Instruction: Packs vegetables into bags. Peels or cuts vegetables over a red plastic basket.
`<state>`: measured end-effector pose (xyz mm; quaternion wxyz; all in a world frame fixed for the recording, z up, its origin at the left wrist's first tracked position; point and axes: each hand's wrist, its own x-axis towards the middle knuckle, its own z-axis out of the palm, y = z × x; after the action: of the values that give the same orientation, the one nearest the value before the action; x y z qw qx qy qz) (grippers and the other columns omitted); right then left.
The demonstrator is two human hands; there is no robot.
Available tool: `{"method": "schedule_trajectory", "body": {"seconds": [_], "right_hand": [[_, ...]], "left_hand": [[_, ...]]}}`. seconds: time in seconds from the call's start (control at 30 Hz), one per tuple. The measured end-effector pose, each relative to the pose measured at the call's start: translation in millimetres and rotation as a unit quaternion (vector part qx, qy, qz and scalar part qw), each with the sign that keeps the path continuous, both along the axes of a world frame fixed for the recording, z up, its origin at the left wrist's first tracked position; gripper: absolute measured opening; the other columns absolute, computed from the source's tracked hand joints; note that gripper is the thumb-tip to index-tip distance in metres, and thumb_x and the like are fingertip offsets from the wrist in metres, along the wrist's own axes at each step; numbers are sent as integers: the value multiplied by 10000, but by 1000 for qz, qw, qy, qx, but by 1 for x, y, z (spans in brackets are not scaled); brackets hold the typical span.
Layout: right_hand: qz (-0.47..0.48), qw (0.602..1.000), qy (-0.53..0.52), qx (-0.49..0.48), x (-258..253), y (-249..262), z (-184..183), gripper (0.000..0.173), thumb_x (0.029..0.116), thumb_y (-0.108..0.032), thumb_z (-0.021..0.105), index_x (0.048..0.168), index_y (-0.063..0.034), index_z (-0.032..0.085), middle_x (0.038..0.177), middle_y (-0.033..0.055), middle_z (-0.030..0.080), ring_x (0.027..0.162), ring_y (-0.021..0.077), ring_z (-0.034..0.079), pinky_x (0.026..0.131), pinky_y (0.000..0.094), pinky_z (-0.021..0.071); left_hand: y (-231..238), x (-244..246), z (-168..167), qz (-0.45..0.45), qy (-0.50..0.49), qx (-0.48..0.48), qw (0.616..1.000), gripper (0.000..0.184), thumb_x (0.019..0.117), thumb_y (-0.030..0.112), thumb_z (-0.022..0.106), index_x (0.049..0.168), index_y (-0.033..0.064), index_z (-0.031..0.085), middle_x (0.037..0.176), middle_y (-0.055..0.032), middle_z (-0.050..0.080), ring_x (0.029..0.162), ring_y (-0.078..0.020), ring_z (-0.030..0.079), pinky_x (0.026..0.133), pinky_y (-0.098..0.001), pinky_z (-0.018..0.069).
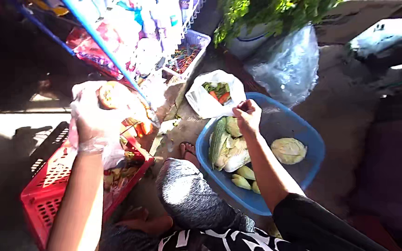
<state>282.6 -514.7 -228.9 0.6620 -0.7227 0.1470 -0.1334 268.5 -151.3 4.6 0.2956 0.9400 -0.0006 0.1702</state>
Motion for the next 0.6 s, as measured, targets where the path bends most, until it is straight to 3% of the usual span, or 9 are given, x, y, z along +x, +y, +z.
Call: {"method": "schedule_trajectory", "body": {"seconds": [0.03, 0.1, 0.13, 0.2, 0.23, 0.3, 0.4, 0.5, 0.6], "right_hand": [[-2, 1000, -3, 10, 2, 0, -1, 187, 809, 45, 665, 897, -65, 542, 772, -21, 555, 648, 46, 543, 616, 255, 514], [-10, 1000, -3, 15, 3, 0, -1, 192, 802, 58, 659, 892, -64, 541, 766, -24, 554, 649, 41, 541, 619, 247, 512], [-15, 1000, 4, 14, 3, 1, 1, 192, 805, 63, 662, 906, -54, 548, 776, -21, 556, 661, 40, 543, 631, 245, 511], [-31, 999, 26, 15, 4, 1, 5, 183, 820, 72, 673, 962, -10, 592, 804, 8, 581, 690, 61, 567, 662, 273, 530], [-33, 999, 30, 14, 5, 0, 4, 174, 820, 72, 664, 933, -21, 571, 787, 6, 561, 675, 67, 549, 647, 274, 515], [-31, 999, 26, 16, 6, -1, 2, 169, 822, 71, 650, 900, -41, 549, 769, 1, 549, 650, 68, 537, 617, 261, 506], [-31, 999, 16, 13, 9, -4, -2, 170, 818, 58, 652, 902, -47, 549, 763, -12, 543, 640, 47, 520, 604, 233, 483], [-24, 1000, 10, 11, 10, -7, -3, 165, 822, 61, 646, 893, -55, 552, 747, -31, 529, 632, 21, 503, 596, 200, 455], [-23, 1000, 6, 7, 11, -8, -5, 163, 810, 45, 651, 883, -71, 565, 735, -39, 530, 624, 22, 500, 584, 198, 448]], "left_hand": [[-28, 13, 1, -4, 17, -11, 1000, 665, 747, 150, 819, 1355, 112, 553, 1268, -135, 618, 1142, -229, 624, 957, -436, 538], [-77, 39, -6, -25, 63, -10, 998, 718, 828, 126, 789, 1466, 139, 459, 1334, -182, 603, 1159, -306, 631, 935, -540, 531], [-98, 55, -21, -62, 63, -34, 996, 716, 854, 165, 798, 1481, 127, 453, 1358, -144, 600, 1186, -244, 621, 979, -460, 528], [-136, 99, -68, -146, 18, -115, 982, 675, 786, 181, 852, 1383, 58, 561, 1299, -144, 625, 1187, -187, 606, 1013, -346, 505], [-149, 116, -94, -185, 10, -152, 971, 709, 760, 201, 879, 1390, 63, 583, 1371, -173, 588, 1283, -250, 546, 1082, -394, 451], [-166, 137, -129, -210, 64, -202, 954, 773, 824, 329, 831, 1495, 138, 499, 1545, -115, 469, 1417, -250, 441, 1152, -431, 397], [-178, 144, -142, -189, 109, -271, 937, 738, 931, 446, 654, 1561, 162, 396, 1609, -85, 384, 1466, -199, 376, 1188, -399, 349], [-161, 143, -146, -188, 90, -294, 933, 736, 941, 485, 627, 1572, 200, 379, 1598, -82, 396, 1439, -179, 408, 1166, -387, 373], [-125, 130, -136, -138, 94, -308, 937, 582, 1024, 372, 543, 1556, 198, 385, 1496, -65, 502, 1197, -124, 572, 953, -326, 504]]}}
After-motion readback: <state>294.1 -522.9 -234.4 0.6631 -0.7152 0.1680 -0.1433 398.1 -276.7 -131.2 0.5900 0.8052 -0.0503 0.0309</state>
